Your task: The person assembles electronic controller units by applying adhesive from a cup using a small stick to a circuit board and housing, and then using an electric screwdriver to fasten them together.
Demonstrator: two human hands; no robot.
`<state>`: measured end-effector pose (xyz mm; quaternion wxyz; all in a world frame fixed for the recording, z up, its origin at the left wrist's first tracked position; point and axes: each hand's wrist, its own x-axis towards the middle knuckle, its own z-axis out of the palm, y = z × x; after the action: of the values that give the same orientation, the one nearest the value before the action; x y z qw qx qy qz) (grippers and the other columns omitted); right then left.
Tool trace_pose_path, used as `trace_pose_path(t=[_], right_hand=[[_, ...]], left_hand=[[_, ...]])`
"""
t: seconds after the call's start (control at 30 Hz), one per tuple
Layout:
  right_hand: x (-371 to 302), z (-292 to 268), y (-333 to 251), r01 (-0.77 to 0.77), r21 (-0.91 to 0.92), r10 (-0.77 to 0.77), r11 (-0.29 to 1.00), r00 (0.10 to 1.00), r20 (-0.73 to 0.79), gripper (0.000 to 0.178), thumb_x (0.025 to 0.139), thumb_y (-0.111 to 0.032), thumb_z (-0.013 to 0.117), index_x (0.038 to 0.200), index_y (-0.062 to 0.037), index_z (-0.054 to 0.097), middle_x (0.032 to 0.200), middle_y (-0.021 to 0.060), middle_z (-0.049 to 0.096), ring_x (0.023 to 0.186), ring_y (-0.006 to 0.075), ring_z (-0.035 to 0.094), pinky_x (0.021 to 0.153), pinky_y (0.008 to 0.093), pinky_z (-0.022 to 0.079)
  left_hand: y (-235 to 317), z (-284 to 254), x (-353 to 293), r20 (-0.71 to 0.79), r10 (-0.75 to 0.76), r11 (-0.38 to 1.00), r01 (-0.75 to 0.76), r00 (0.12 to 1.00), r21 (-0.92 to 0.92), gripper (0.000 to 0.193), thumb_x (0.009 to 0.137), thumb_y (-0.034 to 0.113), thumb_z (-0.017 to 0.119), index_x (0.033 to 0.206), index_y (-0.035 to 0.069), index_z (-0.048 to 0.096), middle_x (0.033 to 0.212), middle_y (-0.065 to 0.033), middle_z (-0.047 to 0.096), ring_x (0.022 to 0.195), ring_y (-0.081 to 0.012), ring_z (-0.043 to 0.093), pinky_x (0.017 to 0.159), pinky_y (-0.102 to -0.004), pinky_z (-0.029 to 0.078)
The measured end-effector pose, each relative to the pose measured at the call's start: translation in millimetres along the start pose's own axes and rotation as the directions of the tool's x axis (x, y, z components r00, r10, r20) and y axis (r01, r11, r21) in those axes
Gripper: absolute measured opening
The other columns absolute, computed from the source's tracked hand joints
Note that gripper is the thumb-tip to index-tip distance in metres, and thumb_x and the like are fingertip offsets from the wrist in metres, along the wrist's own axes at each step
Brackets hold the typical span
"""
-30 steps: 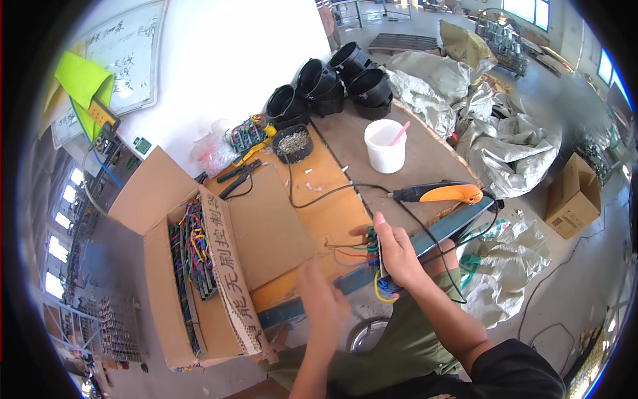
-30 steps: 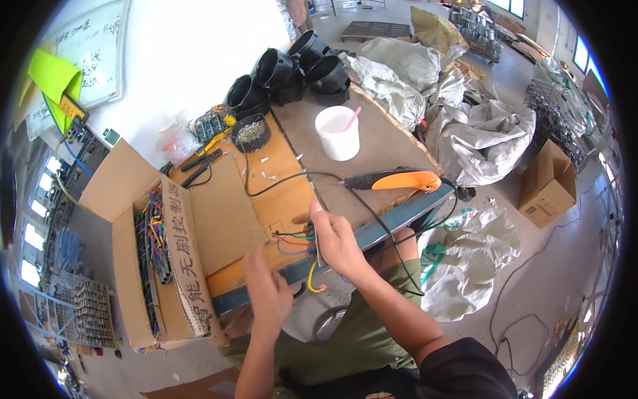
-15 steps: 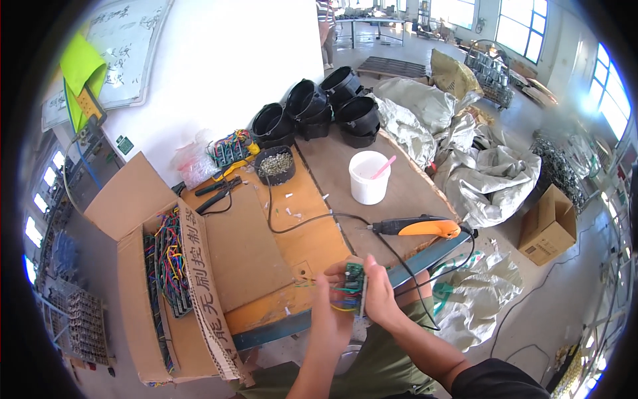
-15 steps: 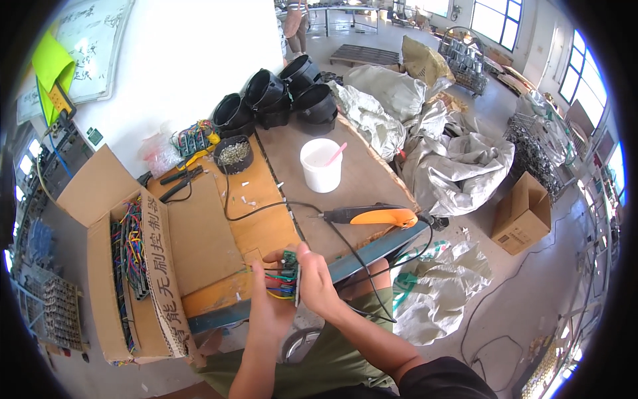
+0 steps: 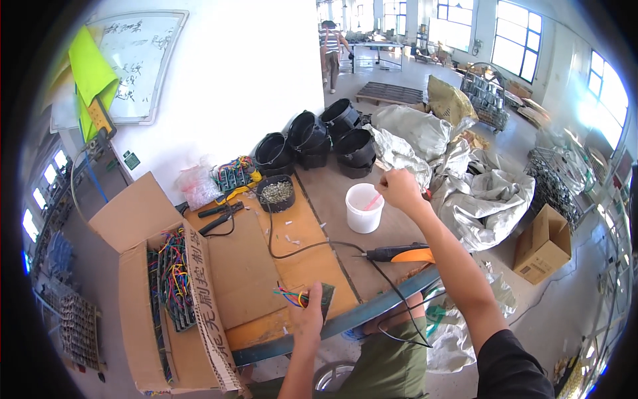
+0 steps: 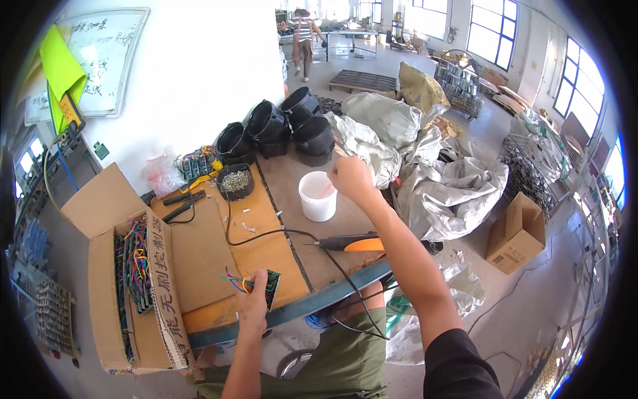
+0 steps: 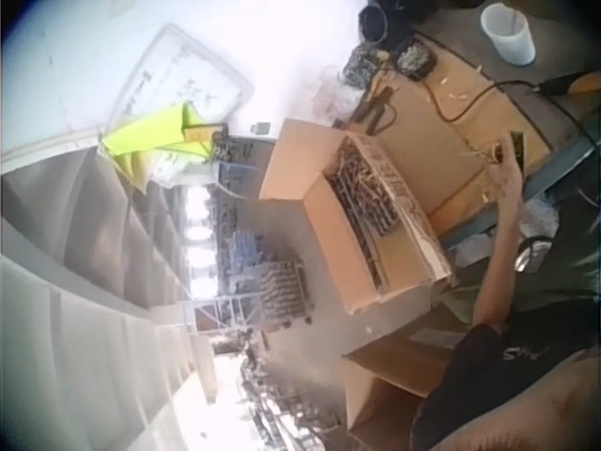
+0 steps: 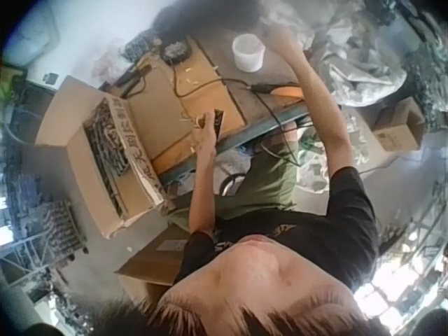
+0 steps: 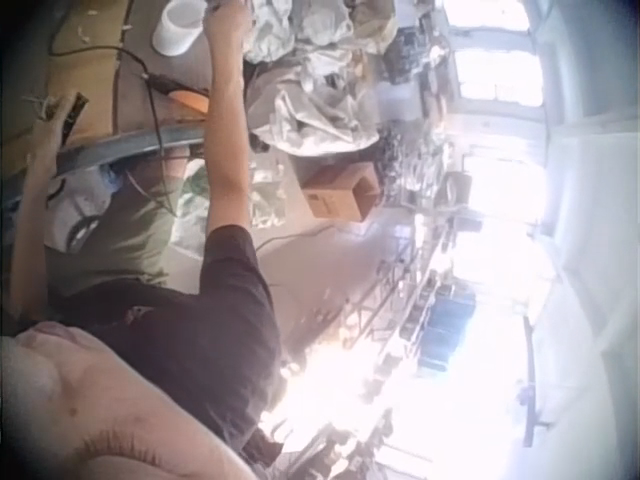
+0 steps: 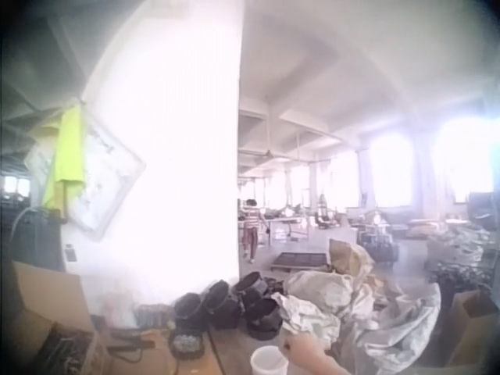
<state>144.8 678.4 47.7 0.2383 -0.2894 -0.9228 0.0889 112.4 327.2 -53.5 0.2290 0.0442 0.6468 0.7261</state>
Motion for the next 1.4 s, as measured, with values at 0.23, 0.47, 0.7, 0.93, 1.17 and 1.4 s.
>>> trace_pose_path(t=[0.23,0.47,0.7,0.93,1.17,1.4], right_hand=[[9.7,-8.4,-35.8,-0.011,0.361,-0.100,0.933,0.953,0.287,0.024,0.078,-0.023,0.075,0.075,0.0005,0.075,0.064,0.0087,0.071,0.059,0.0186,0.070,0.066,0.0319,0.057],[-7.2,-23.9,-14.4,-0.268,0.703,0.198,0.658,0.963,0.182,0.022,0.087,-0.014,0.070,0.090,0.0064,0.075,0.069,0.0081,0.069,0.056,0.0116,0.063,0.054,0.0251,0.053],[-32.0,-23.1,35.5,-0.375,0.911,0.392,0.171,0.874,0.286,0.024,0.092,-0.019,0.073,0.100,0.0026,0.070,0.077,0.0017,0.066,0.064,0.0067,0.060,0.053,0.0193,0.045],[-46.9,-4.3,40.3,-0.338,0.911,0.369,-0.236,0.836,0.405,0.013,0.095,-0.015,0.069,0.096,-0.0014,0.067,0.077,-0.0009,0.062,0.063,0.0052,0.056,0.051,0.0151,0.044],[-86.4,-28.1,-8.7,-0.312,0.936,0.249,-0.163,0.905,0.345,0.012,0.095,-0.009,0.066,0.100,0.0021,0.067,0.083,0.0028,0.066,0.069,0.0071,0.059,0.059,0.0187,0.047],[-153.5,-36.5,-58.7,-0.276,0.954,0.137,0.117,0.956,0.260,0.020,0.092,-0.008,0.069,0.107,0.0061,0.070,0.078,0.0043,0.067,0.068,0.0098,0.061,0.061,0.0232,0.049]], left_hand=[[35.0,-1.3,-14.9,0.130,-0.165,0.960,0.189,0.978,-0.205,0.026,0.096,0.033,0.065,0.103,0.008,0.067,0.079,0.0001,0.064,0.063,-0.0111,0.061,0.047,-0.0304,0.048],[42.6,3.8,-8.0,0.212,-0.220,0.926,0.272,0.952,-0.262,0.031,0.100,0.034,0.056,0.114,0.010,0.068,0.086,-0.0004,0.065,0.065,-0.0124,0.059,0.046,-0.0302,0.043],[50.5,33.5,8.6,0.337,-0.243,0.854,0.365,0.910,-0.369,0.031,0.102,0.033,0.051,0.120,0.011,0.063,0.075,-0.0048,0.058,0.059,-0.0179,0.055,0.046,-0.0338,0.040],[41.6,66.7,47.0,0.529,-0.238,0.710,0.518,0.815,-0.478,0.028,0.103,0.034,0.048,0.109,0.010,0.060,0.076,-0.0105,0.058,0.051,-0.0167,0.048,0.042,-0.0282,0.034],[40.4,82.1,53.3,0.474,-0.246,0.615,0.514,0.846,-0.598,0.024,0.103,0.029,0.046,0.107,0.009,0.058,0.076,-0.0094,0.058,0.050,-0.0145,0.048,0.036,-0.0248,0.032],[43.5,59.4,23.1,0.484,-0.038,0.585,0.412,0.874,-0.698,0.028,0.104,0.029,0.042,0.104,0.007,0.059,0.076,-0.0069,0.059,0.045,-0.0119,0.046,0.032,-0.0241,0.031]])
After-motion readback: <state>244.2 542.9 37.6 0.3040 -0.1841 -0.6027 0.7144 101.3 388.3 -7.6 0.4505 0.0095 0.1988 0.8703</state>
